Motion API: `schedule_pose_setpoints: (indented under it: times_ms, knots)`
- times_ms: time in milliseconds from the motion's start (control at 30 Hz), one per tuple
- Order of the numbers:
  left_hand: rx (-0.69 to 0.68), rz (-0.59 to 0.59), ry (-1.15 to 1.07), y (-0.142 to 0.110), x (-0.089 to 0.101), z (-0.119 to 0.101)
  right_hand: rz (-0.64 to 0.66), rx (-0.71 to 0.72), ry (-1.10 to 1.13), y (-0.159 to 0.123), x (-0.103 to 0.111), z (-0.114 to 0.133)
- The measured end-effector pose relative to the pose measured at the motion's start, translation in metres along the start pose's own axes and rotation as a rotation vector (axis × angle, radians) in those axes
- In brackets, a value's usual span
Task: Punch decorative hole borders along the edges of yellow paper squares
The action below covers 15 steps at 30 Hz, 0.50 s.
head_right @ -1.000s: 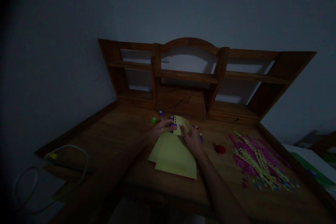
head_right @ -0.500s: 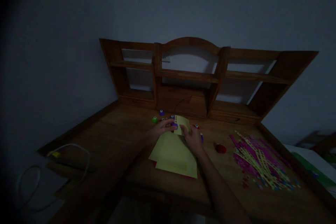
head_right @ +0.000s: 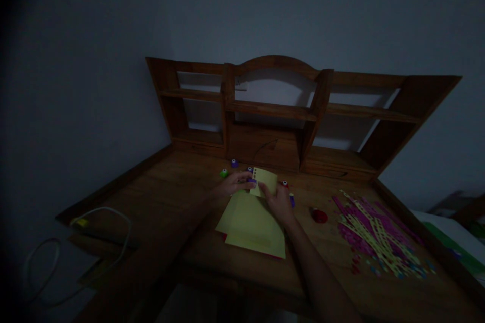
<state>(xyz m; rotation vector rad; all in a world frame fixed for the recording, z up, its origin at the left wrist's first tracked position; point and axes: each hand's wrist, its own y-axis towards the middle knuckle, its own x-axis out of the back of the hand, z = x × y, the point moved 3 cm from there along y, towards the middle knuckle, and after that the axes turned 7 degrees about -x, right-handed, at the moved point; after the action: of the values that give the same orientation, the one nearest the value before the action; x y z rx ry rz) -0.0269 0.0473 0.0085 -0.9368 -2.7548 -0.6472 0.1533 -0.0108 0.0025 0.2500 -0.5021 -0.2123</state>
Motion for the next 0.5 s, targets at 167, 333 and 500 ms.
schedule_pose_setpoints:
  times_ms: [167,333,500]
  knots:
    - [0.006,-0.016,0.047,-0.0015,0.0029,0.0031,0.002,0.028,-0.031,-0.0006,-0.0003,0.0003]
    - [-0.034,0.015,0.081,-0.0013,0.0013,0.0005,0.003,0.014,-0.046,0.0000,-0.0008,-0.0037]
    - [-0.028,0.026,0.062,0.0010,0.0008,-0.0011,-0.006,0.007,-0.073,0.0005,-0.0015,-0.0036]
